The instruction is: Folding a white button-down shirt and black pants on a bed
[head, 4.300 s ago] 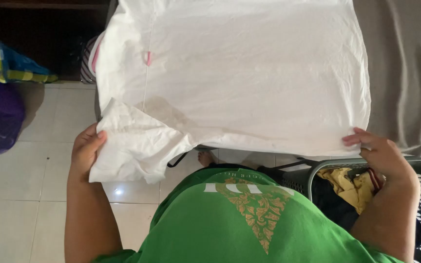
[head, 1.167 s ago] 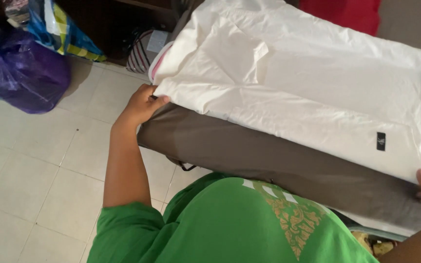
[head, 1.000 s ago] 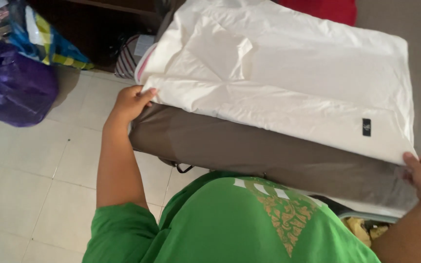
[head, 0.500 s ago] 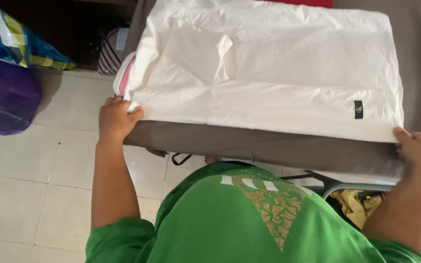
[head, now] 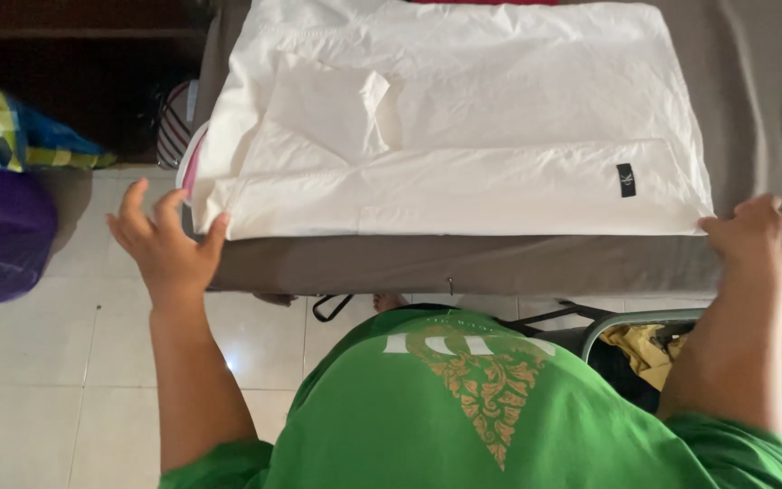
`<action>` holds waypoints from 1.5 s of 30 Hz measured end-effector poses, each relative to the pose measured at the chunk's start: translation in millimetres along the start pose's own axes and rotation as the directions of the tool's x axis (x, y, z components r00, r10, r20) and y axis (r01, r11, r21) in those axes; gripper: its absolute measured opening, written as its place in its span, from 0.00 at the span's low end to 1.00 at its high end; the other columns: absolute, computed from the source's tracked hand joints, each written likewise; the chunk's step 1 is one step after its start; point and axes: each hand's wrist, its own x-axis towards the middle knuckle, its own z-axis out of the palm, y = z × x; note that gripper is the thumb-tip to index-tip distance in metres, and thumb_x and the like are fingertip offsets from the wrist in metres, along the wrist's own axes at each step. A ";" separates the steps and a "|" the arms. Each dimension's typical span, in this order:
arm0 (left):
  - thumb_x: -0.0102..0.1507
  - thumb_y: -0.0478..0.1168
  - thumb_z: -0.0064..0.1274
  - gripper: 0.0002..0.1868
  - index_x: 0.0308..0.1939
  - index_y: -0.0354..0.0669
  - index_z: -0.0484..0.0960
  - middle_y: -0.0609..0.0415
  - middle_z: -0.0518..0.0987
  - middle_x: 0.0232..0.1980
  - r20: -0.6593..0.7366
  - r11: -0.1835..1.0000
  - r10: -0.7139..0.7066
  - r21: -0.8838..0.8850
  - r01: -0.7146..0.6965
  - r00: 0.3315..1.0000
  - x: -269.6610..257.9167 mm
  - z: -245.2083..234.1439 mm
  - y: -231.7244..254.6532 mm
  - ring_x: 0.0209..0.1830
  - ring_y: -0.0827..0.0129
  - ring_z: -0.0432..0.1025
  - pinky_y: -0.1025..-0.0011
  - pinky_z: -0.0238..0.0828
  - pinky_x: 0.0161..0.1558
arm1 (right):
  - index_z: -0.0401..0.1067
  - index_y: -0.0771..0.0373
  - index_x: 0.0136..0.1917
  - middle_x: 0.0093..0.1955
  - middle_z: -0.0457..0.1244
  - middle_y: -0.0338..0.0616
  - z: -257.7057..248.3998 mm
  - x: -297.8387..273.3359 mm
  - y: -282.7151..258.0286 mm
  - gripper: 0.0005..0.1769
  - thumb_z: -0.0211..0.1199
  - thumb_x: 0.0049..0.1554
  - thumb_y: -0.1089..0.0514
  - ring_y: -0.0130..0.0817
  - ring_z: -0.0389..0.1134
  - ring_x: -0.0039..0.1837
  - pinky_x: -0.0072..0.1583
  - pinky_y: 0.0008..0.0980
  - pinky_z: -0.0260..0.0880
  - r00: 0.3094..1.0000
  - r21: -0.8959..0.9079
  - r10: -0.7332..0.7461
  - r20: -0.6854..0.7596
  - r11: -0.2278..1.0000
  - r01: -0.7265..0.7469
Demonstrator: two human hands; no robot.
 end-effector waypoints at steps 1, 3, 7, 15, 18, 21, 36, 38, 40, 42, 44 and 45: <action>0.66 0.57 0.66 0.31 0.58 0.32 0.81 0.37 0.60 0.72 -0.002 1.000 0.009 -0.007 -0.009 1.000 6.7 3.8 19.0 0.73 0.36 0.57 0.21 0.38 0.70 | 0.66 0.63 0.69 0.66 0.55 0.67 -15.0 -33.7 -24.9 0.41 0.78 0.51 0.41 0.69 0.64 0.62 0.57 0.62 0.68 1.000 0.005 0.010 -0.003 1.000 -0.010; 0.71 0.57 0.48 0.30 0.70 0.42 0.72 0.27 0.63 0.75 0.138 0.985 0.166 -0.072 -0.157 0.976 15.0 12.1 57.4 0.77 0.32 0.57 0.10 0.29 0.60 | 0.67 0.62 0.73 0.69 0.54 0.61 -43.4 -100.0 -74.8 0.24 0.57 0.69 0.48 0.50 0.63 0.61 0.53 0.50 0.70 0.981 0.087 -0.116 -0.158 0.988 0.131; 0.68 0.52 0.50 0.33 0.75 0.43 0.69 0.42 0.65 0.78 0.215 0.894 0.446 -0.151 -0.422 0.868 25.4 93.5 152.3 0.79 0.35 0.53 0.12 0.28 0.60 | 0.77 0.74 0.59 0.62 0.64 0.64 59.1 -122.2 -154.4 0.19 0.74 0.60 0.60 0.63 0.65 0.68 0.65 0.54 0.67 0.324 -0.004 -0.695 -0.642 0.425 0.905; 0.70 0.71 0.25 0.39 0.81 0.64 0.52 0.62 0.48 0.86 0.695 0.864 0.478 -0.263 -0.429 0.537 24.9 157.7 217.4 0.86 0.58 0.38 0.21 0.22 0.73 | 0.48 0.54 0.84 0.87 0.41 0.48 76.8 -187.5 -220.0 0.41 0.39 0.67 0.31 0.49 0.40 0.86 0.80 0.59 0.39 0.474 -0.058 -0.881 -0.005 0.473 0.879; 0.69 0.71 0.29 0.37 0.81 0.71 0.51 0.65 0.46 0.86 0.683 0.865 0.485 -0.284 -0.413 0.547 22.4 165.2 211.0 0.86 0.60 0.38 0.22 0.22 0.74 | 0.46 0.56 0.85 0.86 0.42 0.53 52.7 -174.1 -191.8 0.46 0.44 0.65 0.27 0.52 0.42 0.85 0.78 0.65 0.41 0.560 -0.084 -0.827 -0.044 0.561 0.823; 0.67 0.72 0.32 0.37 0.79 0.75 0.54 0.64 0.51 0.85 0.665 0.853 0.509 -0.304 -0.425 0.546 24.1 157.5 193.1 0.85 0.60 0.42 0.25 0.26 0.75 | 0.47 0.56 0.85 0.86 0.44 0.55 56.6 -117.5 -151.5 0.46 0.39 0.66 0.26 0.53 0.43 0.85 0.76 0.71 0.42 0.595 -0.129 -0.795 -0.115 0.606 0.785; 0.70 0.68 0.18 0.38 0.82 0.65 0.39 0.67 0.36 0.86 0.762 0.938 0.276 -0.080 -0.337 0.586 21.1 89.7 41.5 0.85 0.69 0.30 0.54 0.20 0.80 | 0.31 0.42 0.86 0.89 0.23 0.37 30.1 -60.5 -99.1 0.42 0.23 0.63 0.30 0.38 0.22 0.87 0.80 0.56 0.22 0.850 0.058 -0.505 0.148 0.863 0.503; 0.69 0.68 0.17 0.39 0.82 0.65 0.38 0.66 0.35 0.86 0.815 0.951 0.219 -0.055 -0.304 0.536 31.8 77.7 50.0 0.85 0.70 0.28 0.56 0.17 0.80 | 0.32 0.44 0.86 0.89 0.26 0.36 24.3 -63.8 -95.4 0.45 0.22 0.61 0.27 0.40 0.24 0.87 0.81 0.54 0.23 0.847 0.073 -0.514 0.133 0.858 0.509; 0.69 0.68 0.17 0.39 0.82 0.66 0.37 0.66 0.33 0.86 0.861 0.960 0.173 -0.039 -0.278 0.478 35.0 78.1 49.2 0.85 0.71 0.26 0.59 0.14 0.80 | 0.32 0.45 0.86 0.89 0.28 0.36 20.9 -59.3 -88.5 0.48 0.21 0.60 0.24 0.42 0.26 0.87 0.81 0.52 0.23 0.851 0.088 -0.512 0.115 0.859 0.505; 0.73 0.56 0.34 0.32 0.79 0.51 0.59 0.51 0.43 0.85 0.660 0.933 0.357 -0.224 -0.280 0.661 25.0 85.4 35.5 0.85 0.60 0.39 0.54 0.28 0.80 | 0.32 0.47 0.86 0.88 0.26 0.43 23.0 -50.3 -81.3 0.44 0.21 0.63 0.28 0.44 0.26 0.87 0.81 0.51 0.23 0.855 0.072 -0.506 0.109 0.862 0.501; 0.72 0.46 0.40 0.25 0.73 0.47 0.67 0.47 0.52 0.82 0.495 0.909 0.416 -0.252 -0.332 0.763 17.2 73.8 33.7 0.81 0.52 0.49 0.46 0.42 0.76 | 0.46 0.59 0.85 0.84 0.42 0.59 62.1 -17.8 -42.8 0.40 0.31 0.69 0.37 0.57 0.43 0.82 0.72 0.60 0.45 0.674 -0.100 -0.712 -0.199 0.698 0.709; 0.71 0.36 0.46 0.20 0.68 0.42 0.75 0.43 0.61 0.79 0.306 0.877 0.470 -0.270 -0.398 0.828 15.3 66.2 30.6 0.78 0.45 0.59 0.39 0.55 0.73 | 0.59 0.73 0.85 0.79 0.58 0.76 81.5 0.3 -29.8 0.36 0.41 0.75 0.45 0.71 0.59 0.77 0.63 0.71 0.66 0.352 -0.325 -0.829 -0.434 0.508 0.798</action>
